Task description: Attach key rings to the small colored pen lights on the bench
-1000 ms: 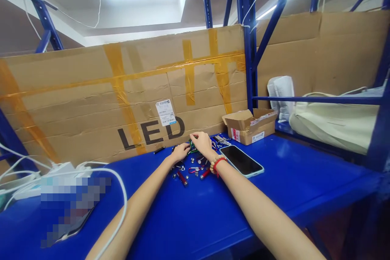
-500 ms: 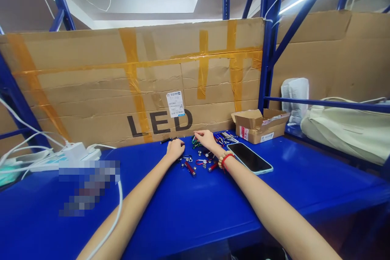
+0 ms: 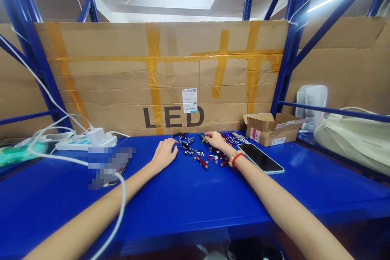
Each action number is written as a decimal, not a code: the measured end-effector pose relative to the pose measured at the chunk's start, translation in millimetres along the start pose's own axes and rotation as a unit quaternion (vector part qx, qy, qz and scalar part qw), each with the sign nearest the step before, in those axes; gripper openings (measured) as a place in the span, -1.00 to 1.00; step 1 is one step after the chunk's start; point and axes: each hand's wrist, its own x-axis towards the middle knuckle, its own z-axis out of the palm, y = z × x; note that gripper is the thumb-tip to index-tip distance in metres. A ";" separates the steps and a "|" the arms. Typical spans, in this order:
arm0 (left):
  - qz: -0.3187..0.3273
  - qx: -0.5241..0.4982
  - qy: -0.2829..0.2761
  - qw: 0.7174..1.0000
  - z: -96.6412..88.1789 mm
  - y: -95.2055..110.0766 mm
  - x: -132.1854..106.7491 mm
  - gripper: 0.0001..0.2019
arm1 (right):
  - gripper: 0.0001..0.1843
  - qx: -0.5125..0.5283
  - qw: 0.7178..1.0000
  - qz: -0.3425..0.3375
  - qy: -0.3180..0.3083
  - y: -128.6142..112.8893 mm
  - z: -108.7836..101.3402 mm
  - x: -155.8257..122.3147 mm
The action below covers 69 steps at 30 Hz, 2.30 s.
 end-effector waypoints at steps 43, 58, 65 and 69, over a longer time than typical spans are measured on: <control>0.092 -0.033 -0.041 0.994 -8.3 13.2 -8.6 -0.78 | -0.56 -0.215 0.974 -0.064 -0.039 0.4 5.1 -21.3; 0.094 -0.037 -0.037 0.994 -7.3 12.2 -9.7 -0.81 | -0.46 -0.257 0.960 -0.108 -0.007 -13.2 7.1 -26.1; 0.098 -0.045 -0.040 0.993 -6.5 12.6 -9.5 -0.81 | -0.50 -0.252 0.951 -0.171 -0.062 -15.5 9.4 -23.1; 0.092 -0.042 -0.045 0.994 -8.1 13.9 -9.8 -0.82 | -0.52 -0.268 0.942 -0.192 -0.054 -15.8 11.2 -22.0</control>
